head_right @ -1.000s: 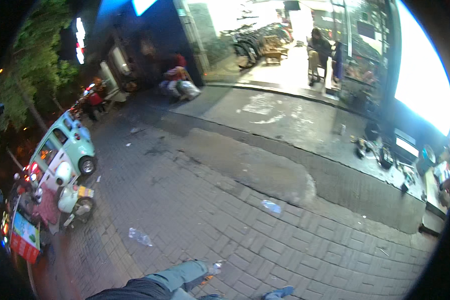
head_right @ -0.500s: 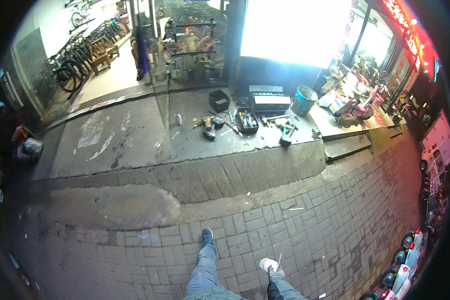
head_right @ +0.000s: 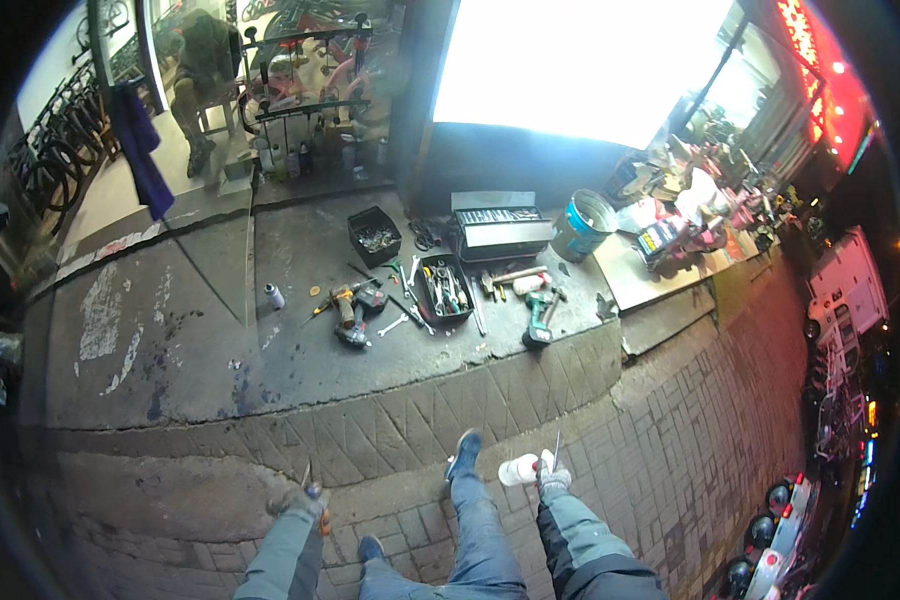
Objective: The person repairs a green electric scooter on a sidewalk at night. They use a cordless drill and wrench to remove and reattach bolts on the rear suspension and frame, retrieve a bolt from a parts bin, and apply lubricant to the mechanism.
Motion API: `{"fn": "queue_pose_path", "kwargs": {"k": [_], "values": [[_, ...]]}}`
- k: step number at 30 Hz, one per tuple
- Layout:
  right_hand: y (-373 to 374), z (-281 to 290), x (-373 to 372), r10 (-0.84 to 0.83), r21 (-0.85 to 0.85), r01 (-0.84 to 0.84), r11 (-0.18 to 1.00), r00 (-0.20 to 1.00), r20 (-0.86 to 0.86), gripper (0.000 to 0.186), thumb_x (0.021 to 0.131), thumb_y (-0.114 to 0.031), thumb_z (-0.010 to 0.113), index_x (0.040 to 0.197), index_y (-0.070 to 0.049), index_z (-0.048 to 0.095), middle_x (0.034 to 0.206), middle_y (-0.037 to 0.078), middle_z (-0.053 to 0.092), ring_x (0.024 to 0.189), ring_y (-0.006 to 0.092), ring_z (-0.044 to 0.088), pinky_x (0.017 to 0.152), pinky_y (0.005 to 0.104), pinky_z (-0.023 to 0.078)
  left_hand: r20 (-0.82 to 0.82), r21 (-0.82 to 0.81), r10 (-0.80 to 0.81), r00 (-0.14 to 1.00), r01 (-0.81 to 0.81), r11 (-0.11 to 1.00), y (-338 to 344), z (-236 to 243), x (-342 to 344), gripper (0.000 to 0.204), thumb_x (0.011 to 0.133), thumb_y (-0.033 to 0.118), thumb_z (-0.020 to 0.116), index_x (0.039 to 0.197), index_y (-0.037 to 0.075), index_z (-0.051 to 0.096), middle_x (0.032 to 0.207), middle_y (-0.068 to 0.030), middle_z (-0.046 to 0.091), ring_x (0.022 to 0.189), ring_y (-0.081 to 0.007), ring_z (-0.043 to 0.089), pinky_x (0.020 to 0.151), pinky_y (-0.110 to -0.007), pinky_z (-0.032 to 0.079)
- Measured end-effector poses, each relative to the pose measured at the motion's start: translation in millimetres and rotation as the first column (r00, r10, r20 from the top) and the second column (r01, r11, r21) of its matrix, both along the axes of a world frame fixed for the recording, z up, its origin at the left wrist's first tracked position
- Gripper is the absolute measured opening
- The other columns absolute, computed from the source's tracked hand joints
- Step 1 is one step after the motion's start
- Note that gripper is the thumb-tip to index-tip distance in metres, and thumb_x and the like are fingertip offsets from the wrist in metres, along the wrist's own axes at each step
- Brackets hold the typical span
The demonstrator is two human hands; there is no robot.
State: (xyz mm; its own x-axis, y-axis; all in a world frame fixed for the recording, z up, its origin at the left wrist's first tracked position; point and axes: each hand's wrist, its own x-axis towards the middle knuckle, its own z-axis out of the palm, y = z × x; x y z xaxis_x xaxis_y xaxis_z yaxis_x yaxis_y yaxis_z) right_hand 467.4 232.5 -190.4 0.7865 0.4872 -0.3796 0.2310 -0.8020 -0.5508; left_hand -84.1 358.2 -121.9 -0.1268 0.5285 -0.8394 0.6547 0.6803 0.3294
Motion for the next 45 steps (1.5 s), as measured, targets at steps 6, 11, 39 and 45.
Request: {"fn": "queue_pose_path", "kwargs": {"k": [6, 11, 39, 45], "values": [[281.0, -81.1, 107.1, 0.094, 0.174, -0.073, 0.982, 0.988, -0.121, 0.053, 0.086, -0.035, 0.070, 0.129, -0.006, 0.060, 0.105, 0.011, 0.070, 0.078, 0.0193, 0.068, 0.063, 0.0324, 0.054, -0.173, 0.248, -0.164, 0.971, 0.204, 0.947, 227.6, -59.2, 175.2, 0.040, 0.082, 0.040, 0.069, 0.090, 0.001, 0.069, 0.083, -0.0132, 0.070, 0.080, -0.0283, 0.067, 0.074, -0.042, 0.051], [451.3, -161.3, 187.9, 0.362, -0.060, -0.358, 0.932, 0.927, 0.095, 0.068, 0.088, -0.057, 0.058, 0.129, -0.004, 0.058, 0.123, 0.023, 0.061, 0.113, 0.0411, 0.058, 0.095, 0.0406, 0.047, -0.248, 0.242, -0.178, 0.952, 0.239, 0.940, 342.7, -183.6, 287.4, 0.039, 0.082, 0.038, 0.067, 0.085, -0.001, 0.068, 0.081, -0.0173, 0.070, 0.081, -0.0336, 0.066, 0.073, -0.044, 0.051], [544.0, -260.4, 109.0, 0.433, -0.013, -0.491, 0.871, 0.780, -0.453, 0.027, 0.087, -0.014, 0.057, 0.111, -0.006, 0.065, 0.095, 0.022, 0.068, 0.085, 0.0362, 0.067, 0.076, 0.0414, 0.053, -0.357, 0.655, -0.113, 0.927, 0.335, 0.678, 519.5, -339.6, 451.6, 0.063, 0.085, 0.033, 0.065, 0.134, 0.001, 0.046, 0.136, -0.0295, 0.044, 0.127, -0.0446, 0.042, 0.107, -0.048, 0.037], [586.2, -282.8, 27.5, 0.673, 0.038, -0.736, 0.676, 0.595, -0.440, 0.033, 0.089, -0.016, 0.057, 0.120, -0.006, 0.061, 0.080, 0.019, 0.068, 0.069, 0.0290, 0.069, 0.068, 0.0387, 0.054, -0.121, 0.645, -0.062, 0.991, 0.126, 0.754, 414.7, -309.5, 408.5, 0.063, 0.083, 0.024, 0.068, 0.135, -0.002, 0.044, 0.138, -0.0304, 0.041, 0.129, -0.0448, 0.041, 0.107, -0.048, 0.036]]}}
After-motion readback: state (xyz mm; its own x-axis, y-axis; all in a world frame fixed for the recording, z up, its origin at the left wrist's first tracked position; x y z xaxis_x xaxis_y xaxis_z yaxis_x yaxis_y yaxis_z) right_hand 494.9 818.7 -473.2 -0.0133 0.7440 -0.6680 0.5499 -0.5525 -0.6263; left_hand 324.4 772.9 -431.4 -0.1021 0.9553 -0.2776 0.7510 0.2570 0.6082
